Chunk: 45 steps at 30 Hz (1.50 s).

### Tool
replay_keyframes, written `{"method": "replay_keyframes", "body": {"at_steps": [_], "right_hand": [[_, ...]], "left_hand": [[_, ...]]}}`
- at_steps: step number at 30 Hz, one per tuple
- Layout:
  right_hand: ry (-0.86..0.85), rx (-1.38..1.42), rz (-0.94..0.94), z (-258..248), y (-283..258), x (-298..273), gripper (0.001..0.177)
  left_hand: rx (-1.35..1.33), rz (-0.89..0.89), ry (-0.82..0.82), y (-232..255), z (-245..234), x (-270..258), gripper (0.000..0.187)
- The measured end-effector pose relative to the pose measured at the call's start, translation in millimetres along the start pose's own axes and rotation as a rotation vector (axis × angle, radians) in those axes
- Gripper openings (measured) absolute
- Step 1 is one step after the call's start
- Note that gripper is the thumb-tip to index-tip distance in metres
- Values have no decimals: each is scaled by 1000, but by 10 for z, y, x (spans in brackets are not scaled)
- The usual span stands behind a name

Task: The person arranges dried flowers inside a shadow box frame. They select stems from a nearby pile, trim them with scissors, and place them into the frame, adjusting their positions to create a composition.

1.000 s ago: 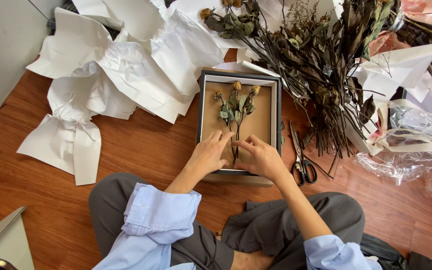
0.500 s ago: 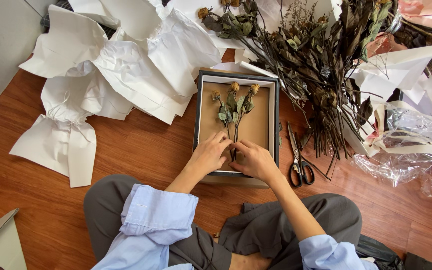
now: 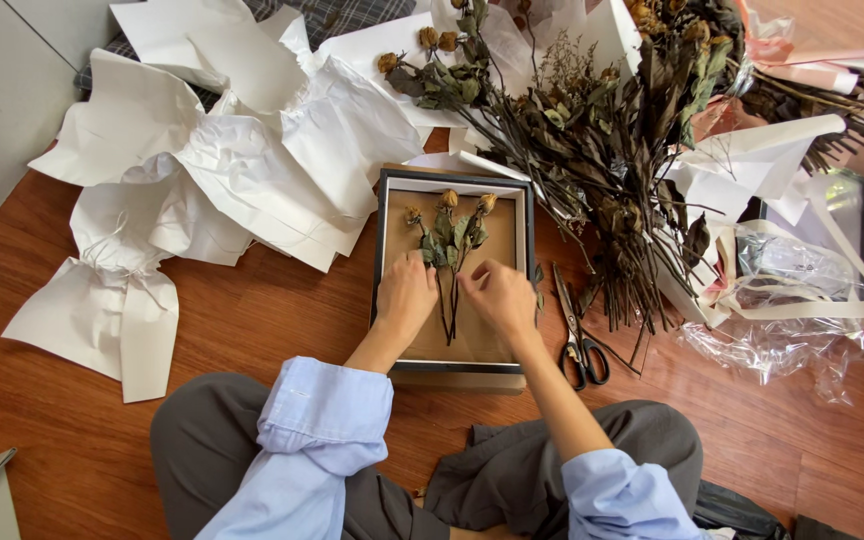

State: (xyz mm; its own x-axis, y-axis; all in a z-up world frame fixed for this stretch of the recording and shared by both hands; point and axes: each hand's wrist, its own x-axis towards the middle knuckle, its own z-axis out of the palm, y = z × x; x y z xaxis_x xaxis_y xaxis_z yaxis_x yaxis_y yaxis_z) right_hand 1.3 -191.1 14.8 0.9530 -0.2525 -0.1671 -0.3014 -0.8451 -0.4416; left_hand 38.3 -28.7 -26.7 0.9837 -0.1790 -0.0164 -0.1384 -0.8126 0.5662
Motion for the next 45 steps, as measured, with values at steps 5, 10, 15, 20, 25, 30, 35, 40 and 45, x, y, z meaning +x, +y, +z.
{"method": "replay_keyframes", "body": {"at_steps": [5,10,15,20,25,30,35,40,45], "right_hand": [[68,155,19,247,-88,-154,24],[64,207,43,312,-130,-343,21],[75,258,45,342,-125,-365,21],[71,271,66,364,-88,-376,23],[57,253,68,377,-18,-429,22],[31,262,60,346,-2,-451,24],[-16,245,77,303,-11,-521,23],[-6,270,71,237,-30,-601,24],[31,246,140,180,-35,-619,25]], "left_hand": [[-111,-59,59,93,-11,-116,28],[-245,-175,28,132,-30,-235,20],[-311,-192,48,139,64,-275,16],[-324,-236,1,155,128,-273,16],[-322,-220,-1,112,147,-327,16],[-351,-200,14,89,164,-321,15],[-340,-176,23,67,190,-317,14],[-343,-167,34,66,208,-325,14],[-365,-173,33,68,199,-345,15]]}}
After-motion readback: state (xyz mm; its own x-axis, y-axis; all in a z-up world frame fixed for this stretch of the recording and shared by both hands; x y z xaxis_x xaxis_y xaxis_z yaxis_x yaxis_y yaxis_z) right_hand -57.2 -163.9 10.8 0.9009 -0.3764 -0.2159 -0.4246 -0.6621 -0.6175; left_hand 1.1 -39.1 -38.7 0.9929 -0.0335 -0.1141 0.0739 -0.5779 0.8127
